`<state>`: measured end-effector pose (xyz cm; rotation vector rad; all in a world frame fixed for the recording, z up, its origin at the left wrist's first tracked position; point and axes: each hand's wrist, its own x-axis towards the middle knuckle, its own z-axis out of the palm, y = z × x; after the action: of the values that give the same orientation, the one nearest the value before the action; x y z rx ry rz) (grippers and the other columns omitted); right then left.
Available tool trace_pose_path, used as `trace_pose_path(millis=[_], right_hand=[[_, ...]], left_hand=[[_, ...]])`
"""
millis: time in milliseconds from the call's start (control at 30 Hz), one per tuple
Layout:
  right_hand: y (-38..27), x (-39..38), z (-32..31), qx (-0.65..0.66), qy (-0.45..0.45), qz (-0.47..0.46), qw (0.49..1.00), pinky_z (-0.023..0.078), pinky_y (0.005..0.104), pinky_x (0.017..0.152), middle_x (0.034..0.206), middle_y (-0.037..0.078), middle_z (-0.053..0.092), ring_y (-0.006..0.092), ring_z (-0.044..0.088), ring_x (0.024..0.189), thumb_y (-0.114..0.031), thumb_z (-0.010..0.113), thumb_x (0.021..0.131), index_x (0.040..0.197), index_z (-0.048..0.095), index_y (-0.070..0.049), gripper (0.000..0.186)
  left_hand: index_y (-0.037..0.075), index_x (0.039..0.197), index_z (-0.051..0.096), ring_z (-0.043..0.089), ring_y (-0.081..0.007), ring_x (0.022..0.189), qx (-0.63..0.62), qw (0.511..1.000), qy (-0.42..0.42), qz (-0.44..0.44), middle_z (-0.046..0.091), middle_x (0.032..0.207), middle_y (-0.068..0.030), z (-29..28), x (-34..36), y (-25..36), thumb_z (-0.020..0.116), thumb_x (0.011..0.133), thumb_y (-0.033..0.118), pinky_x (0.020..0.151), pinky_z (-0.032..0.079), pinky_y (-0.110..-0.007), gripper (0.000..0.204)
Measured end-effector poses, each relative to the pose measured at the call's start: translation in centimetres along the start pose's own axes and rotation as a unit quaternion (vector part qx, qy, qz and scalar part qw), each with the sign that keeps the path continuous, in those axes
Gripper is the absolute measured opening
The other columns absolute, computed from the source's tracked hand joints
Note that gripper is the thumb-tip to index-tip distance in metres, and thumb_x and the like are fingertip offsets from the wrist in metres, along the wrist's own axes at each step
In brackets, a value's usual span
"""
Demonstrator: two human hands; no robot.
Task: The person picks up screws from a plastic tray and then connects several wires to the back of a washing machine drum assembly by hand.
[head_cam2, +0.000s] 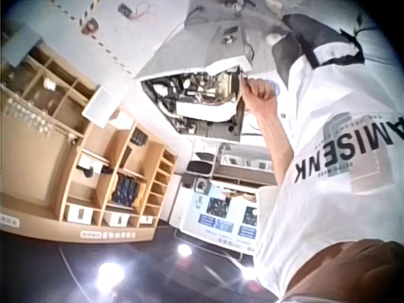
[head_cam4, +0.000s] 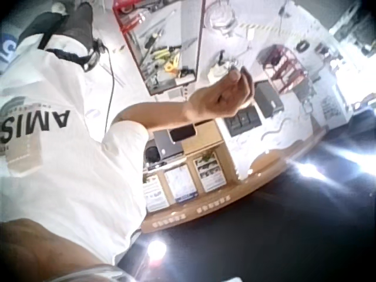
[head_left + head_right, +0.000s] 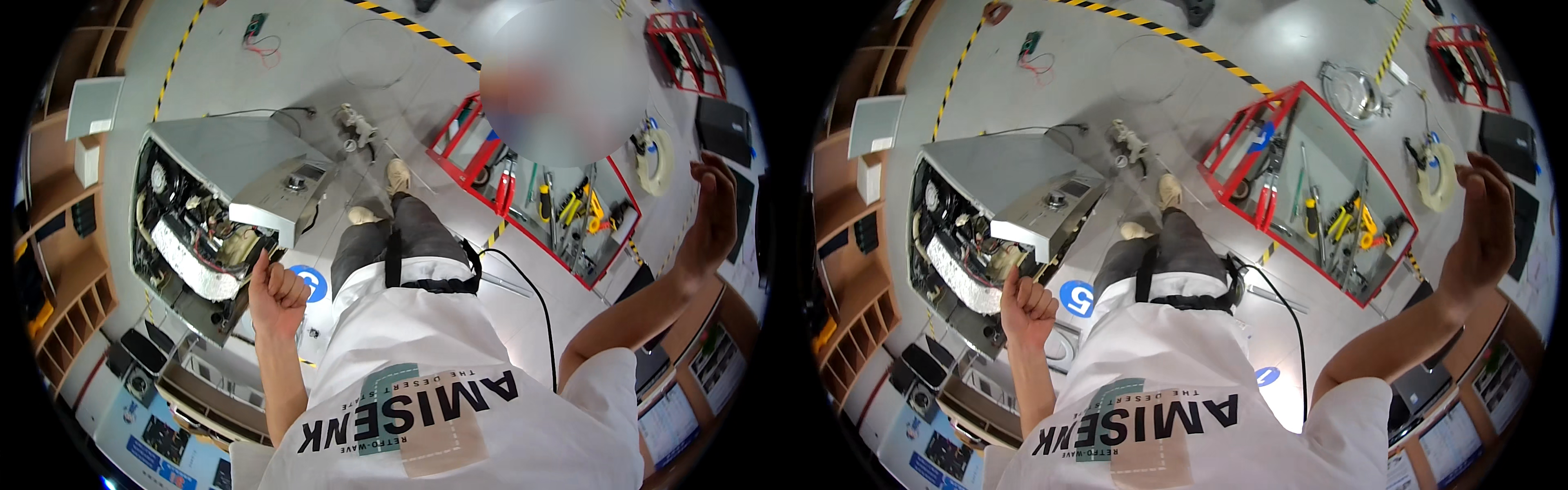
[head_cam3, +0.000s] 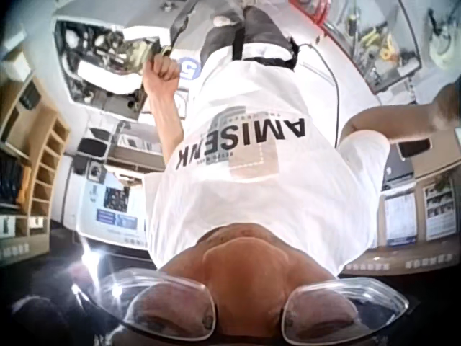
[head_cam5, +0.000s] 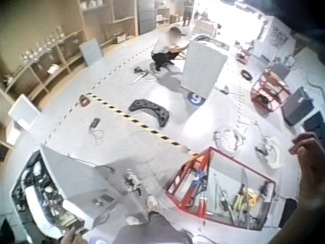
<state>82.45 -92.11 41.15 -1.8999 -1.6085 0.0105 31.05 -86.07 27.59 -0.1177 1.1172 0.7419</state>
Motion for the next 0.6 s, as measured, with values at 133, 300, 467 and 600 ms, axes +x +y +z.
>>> trace_pose_path(millis=[133, 300, 467, 600], right_hand=[[0.8, 0.1, 1.4, -0.008, 0.014, 0.070, 0.997, 0.045, 0.0315, 0.092, 0.109, 0.012, 0.061, 0.0198, 0.058, 0.105, -0.013, 0.051, 0.096, 0.095, 0.063, 0.003, 0.020], [-0.6, 1.7, 3.2, -0.027, -0.009, 0.065, 0.997, 0.044, 0.0293, 0.090, 0.107, 0.009, 0.062, 0.0173, 0.059, 0.099, -0.018, 0.050, 0.097, 0.093, 0.062, 0.003, 0.025], [-3.0, 3.4, 5.7, 0.007, -0.002, 0.049, 0.999, 0.044, 0.0292, 0.091, 0.113, 0.009, 0.062, 0.0166, 0.059, 0.098, -0.022, 0.048, 0.097, 0.096, 0.062, 0.001, 0.027], [-6.5, 5.0, 6.6, 0.016, -0.047, -0.014, 0.999, 0.042, 0.0293, 0.093, 0.112, 0.010, 0.062, 0.0174, 0.057, 0.102, -0.012, 0.046, 0.096, 0.096, 0.060, 0.003, 0.020]], left_hand=[[0.015, 0.048, 0.024, 0.018, -0.0104, 0.039, 0.002, 1.000, 0.026, 0.013, 0.017, 0.043, 0.0037, 0.8, -0.2, -0.1, 0.036, 0.099, 0.040, 0.040, 0.014, -0.028, 0.058], [0.016, 0.046, 0.026, 0.019, -0.0108, 0.036, -0.018, 0.999, 0.017, 0.027, 0.019, 0.041, 0.0040, -0.1, -1.1, -1.0, 0.036, 0.099, 0.040, 0.039, 0.015, -0.028, 0.059], [0.016, 0.046, 0.025, 0.018, -0.0112, 0.038, -0.057, 0.997, 0.016, 0.040, 0.018, 0.042, 0.0036, -2.7, -2.3, -1.8, 0.038, 0.098, 0.039, 0.040, 0.015, -0.029, 0.058], [0.018, 0.046, 0.021, 0.017, -0.0099, 0.038, -0.076, 0.994, 0.039, 0.062, 0.016, 0.043, 0.0052, -5.3, -3.8, -2.5, 0.040, 0.097, 0.039, 0.040, 0.013, -0.027, 0.058]])
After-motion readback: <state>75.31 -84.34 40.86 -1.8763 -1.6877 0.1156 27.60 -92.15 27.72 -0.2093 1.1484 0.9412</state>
